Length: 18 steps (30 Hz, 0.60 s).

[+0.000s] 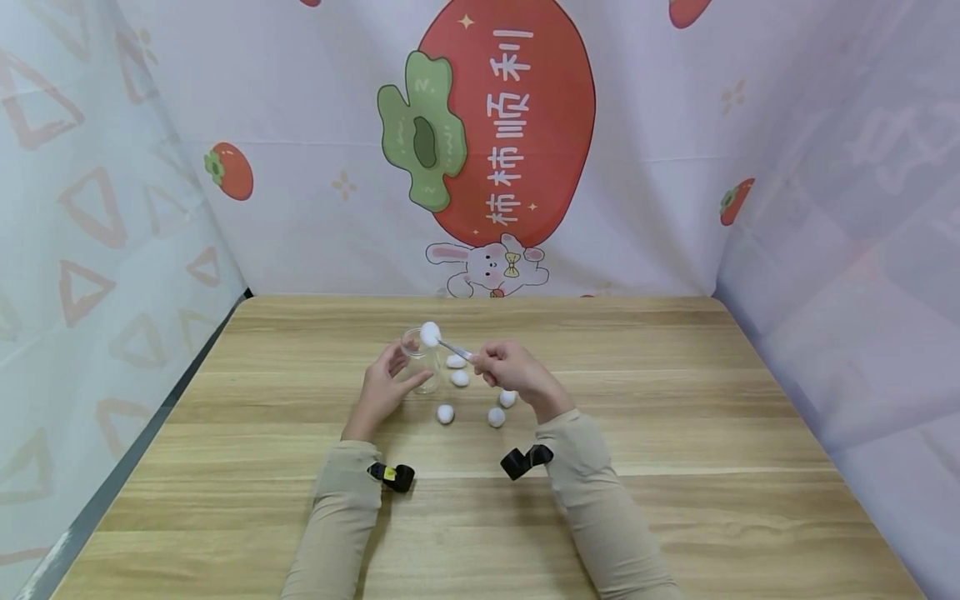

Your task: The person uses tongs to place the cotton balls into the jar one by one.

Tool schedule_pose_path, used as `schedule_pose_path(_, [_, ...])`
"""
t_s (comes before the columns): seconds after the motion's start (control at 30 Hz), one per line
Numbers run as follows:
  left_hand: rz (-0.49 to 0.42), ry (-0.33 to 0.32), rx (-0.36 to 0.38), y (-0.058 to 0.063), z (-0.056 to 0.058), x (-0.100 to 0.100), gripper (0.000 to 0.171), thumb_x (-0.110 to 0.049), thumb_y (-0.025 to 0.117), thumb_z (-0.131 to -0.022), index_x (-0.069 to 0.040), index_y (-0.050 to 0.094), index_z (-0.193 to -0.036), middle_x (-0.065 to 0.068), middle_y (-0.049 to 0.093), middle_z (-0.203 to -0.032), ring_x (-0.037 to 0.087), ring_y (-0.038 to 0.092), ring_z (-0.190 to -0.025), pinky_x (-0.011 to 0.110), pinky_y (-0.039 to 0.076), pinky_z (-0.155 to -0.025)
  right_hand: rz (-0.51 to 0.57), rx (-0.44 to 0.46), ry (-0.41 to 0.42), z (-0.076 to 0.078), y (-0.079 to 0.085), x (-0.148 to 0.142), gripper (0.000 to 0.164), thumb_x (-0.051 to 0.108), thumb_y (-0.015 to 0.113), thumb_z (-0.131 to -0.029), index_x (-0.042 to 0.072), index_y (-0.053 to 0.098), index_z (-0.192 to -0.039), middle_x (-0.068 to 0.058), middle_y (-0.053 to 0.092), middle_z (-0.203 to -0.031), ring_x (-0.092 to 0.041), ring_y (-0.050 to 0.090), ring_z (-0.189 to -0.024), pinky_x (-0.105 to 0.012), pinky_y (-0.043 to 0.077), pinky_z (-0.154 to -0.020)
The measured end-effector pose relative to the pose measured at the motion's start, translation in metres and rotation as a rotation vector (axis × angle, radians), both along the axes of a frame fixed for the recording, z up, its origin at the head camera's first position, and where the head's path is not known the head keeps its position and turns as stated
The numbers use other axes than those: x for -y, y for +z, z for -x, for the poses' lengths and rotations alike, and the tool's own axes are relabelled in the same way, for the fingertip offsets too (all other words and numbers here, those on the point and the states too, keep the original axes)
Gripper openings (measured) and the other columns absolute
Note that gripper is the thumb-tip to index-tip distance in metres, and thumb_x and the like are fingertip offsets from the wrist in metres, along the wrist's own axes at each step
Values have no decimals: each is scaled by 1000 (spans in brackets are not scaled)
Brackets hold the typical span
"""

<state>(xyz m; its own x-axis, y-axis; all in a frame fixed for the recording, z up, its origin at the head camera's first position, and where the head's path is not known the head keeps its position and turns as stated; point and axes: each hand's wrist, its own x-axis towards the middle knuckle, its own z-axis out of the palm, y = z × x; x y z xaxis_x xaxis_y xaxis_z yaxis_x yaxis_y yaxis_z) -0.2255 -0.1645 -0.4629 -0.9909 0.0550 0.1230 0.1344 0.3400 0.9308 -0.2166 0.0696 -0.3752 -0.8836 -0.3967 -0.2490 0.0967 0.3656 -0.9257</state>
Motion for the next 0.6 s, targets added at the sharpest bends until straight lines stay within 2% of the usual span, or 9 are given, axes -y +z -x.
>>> schedule_pose_path(0.2, [0, 0, -8, -2, 0, 1, 65, -16, 77, -81, 0, 46, -136, 20, 53, -139, 36, 50, -133, 38, 42, -117, 4, 0, 0, 1, -1, 6, 28, 15, 50, -100, -10, 54, -86, 4, 44, -56, -6, 31, -50, -15, 23, -44])
schedule_pose_path(0.43, [-8, 1, -14, -1, 0, 2, 65, -15, 77, -81, 0, 46, -136, 20, 54, -138, 36, 50, -132, 38, 42, -117, 18, 4, -4, 2, -3, 9, 28, 14, 51, -99, 3, 54, -73, 5, 43, -53, -5, 29, -47, -14, 21, -42])
schedule_pose_path(0.6, [-7, 2, -7, -2, 1, 1, 67, -15, 77, -81, 1, 45, -137, 21, 53, -139, 37, 50, -133, 39, 42, -117, 10, 16, -12, 3, -3, 10, 26, 15, 50, -99, -1, 54, -78, 5, 44, -54, -5, 28, -47, -14, 21, -41])
